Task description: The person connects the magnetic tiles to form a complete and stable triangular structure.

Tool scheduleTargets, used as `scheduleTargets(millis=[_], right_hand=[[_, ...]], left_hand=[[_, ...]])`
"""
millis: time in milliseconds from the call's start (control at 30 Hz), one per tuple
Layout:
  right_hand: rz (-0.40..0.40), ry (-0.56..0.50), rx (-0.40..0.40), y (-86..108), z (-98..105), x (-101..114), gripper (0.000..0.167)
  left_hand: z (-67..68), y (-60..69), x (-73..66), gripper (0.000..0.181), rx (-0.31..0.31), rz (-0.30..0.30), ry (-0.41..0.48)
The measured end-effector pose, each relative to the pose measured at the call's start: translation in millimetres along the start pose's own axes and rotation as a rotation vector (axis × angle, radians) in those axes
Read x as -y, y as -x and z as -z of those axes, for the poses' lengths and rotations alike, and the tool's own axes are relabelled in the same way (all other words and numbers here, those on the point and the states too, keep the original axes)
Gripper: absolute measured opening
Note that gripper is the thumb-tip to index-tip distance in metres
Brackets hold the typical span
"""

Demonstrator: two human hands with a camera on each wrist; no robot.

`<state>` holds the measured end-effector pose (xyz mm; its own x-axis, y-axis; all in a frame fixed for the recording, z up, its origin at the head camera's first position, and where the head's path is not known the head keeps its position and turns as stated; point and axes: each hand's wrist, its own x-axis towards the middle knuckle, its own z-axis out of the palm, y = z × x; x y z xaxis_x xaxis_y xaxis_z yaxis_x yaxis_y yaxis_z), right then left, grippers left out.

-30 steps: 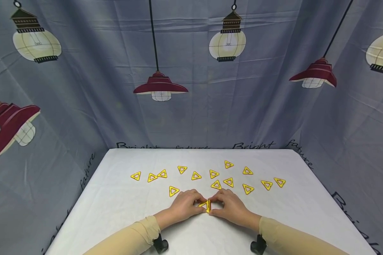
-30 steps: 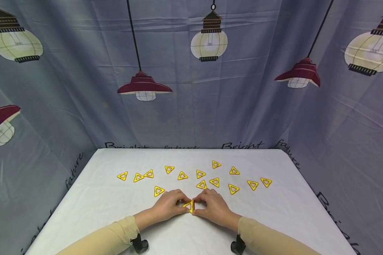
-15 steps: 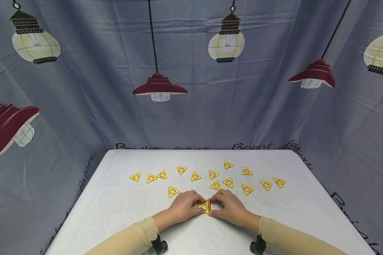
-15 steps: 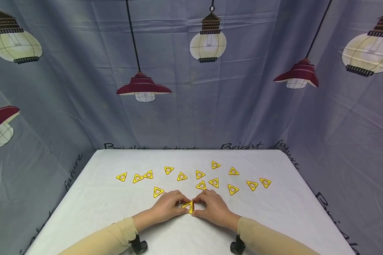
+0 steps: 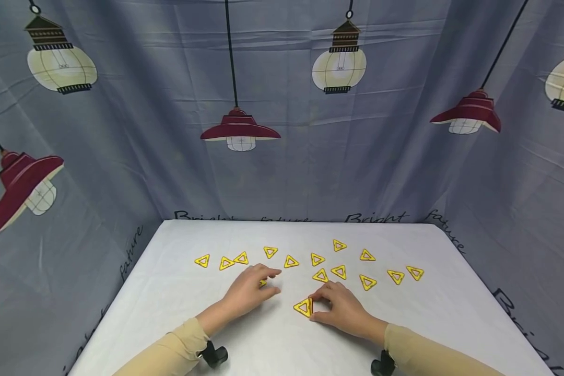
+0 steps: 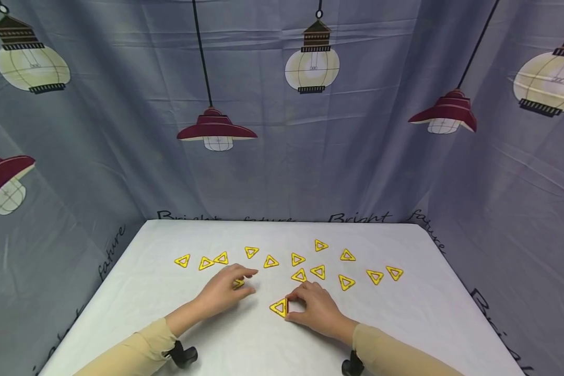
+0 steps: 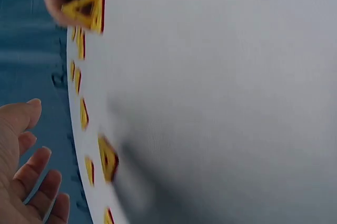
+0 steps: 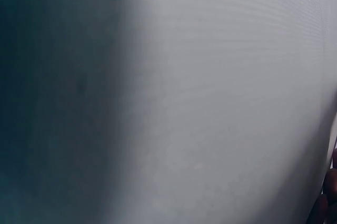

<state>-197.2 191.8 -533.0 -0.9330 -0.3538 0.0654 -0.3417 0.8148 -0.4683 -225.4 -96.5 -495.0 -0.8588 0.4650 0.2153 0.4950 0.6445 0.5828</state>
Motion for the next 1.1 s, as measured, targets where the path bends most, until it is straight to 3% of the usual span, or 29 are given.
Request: scheduleTargets(millis=[167, 300, 467, 633, 900, 1100], right_hand=[[0.007, -0.012, 0.001, 0.4, 2, -1, 0.045], [0.010, -0.019, 0.003, 0.8, 2, -1, 0.044], [0.000, -0.020, 0.006, 1.5, 2, 1, 0.044], [-0.006, -0.020, 0.000, 1.4, 2, 2, 0.042], [-0.011, -0.021, 0.000, 1.0, 1, 1, 0.041], [-0.009, -0.019, -0.002, 1.2, 1, 1, 0.042]], left_hand=[[31.1, 4.9, 31.7, 0.041, -0.154, 0.111, -0.090], [50.5, 10.9, 61.3, 0.042, -0.218, 0.228, -0.159], [65.2, 18.7, 91.3, 0.046, -0.211, 0.332, -0.199], [74.3, 23.1, 112.8, 0.049, -0.217, 0.421, -0.242], [80.7, 28.2, 130.2, 0.053, -0.207, 0.507, -0.258], [81.1, 32.1, 139.4, 0.053, -0.216, 0.527, -0.241]])
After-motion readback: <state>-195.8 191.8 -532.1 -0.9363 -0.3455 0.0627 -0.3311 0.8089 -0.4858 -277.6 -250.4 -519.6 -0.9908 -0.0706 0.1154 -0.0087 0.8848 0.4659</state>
